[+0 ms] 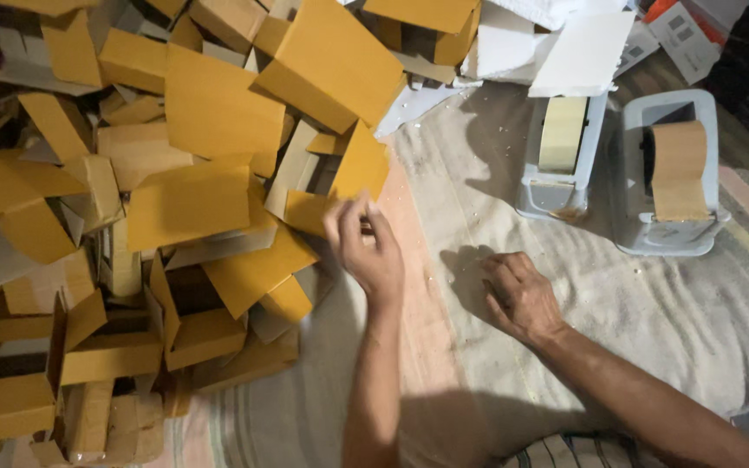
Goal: The person folds small yellow cardboard boxes, places a white foam insert and a black product box inside, closes the flaps, and seals each box with kraft tape pulled from a tabletop tape dispenser, pressing the tape down and setting finished boxes on a pile.
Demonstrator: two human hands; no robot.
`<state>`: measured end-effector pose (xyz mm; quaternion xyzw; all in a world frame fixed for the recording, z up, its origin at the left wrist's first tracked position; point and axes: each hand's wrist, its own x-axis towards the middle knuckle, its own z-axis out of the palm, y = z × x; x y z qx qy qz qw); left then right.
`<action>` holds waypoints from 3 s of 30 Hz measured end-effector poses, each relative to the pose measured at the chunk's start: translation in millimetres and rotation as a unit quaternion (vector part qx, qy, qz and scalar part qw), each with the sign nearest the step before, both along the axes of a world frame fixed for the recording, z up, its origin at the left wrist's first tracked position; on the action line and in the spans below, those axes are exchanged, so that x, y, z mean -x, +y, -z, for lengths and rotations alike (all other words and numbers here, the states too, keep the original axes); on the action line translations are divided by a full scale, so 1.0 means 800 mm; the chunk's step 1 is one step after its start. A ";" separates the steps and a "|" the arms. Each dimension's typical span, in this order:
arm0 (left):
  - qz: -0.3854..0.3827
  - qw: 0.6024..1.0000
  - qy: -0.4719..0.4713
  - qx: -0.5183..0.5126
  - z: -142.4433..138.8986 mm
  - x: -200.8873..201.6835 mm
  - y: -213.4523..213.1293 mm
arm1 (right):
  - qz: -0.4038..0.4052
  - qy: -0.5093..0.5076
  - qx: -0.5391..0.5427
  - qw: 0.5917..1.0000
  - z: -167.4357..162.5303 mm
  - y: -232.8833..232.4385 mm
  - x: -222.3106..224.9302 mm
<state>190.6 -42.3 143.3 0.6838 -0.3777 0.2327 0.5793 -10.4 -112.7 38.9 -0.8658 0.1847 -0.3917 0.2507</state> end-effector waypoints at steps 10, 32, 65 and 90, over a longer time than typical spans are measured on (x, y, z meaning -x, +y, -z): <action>-0.253 0.904 -0.156 -0.308 -0.162 -0.178 -0.117 | -0.024 0.008 -0.004 1.000 0.017 -0.011 -0.004; 0.152 0.943 -0.252 -0.157 -0.278 0.043 0.026 | -0.003 0.006 -0.090 0.996 0.020 -0.010 0.004; 0.231 0.812 0.534 0.049 0.225 0.190 0.176 | 0.032 -0.149 -0.386 0.910 -0.032 0.036 0.150; 0.322 0.793 0.516 -0.039 0.114 0.112 0.103 | 0.000 -0.046 -0.519 0.853 -0.074 -0.017 0.114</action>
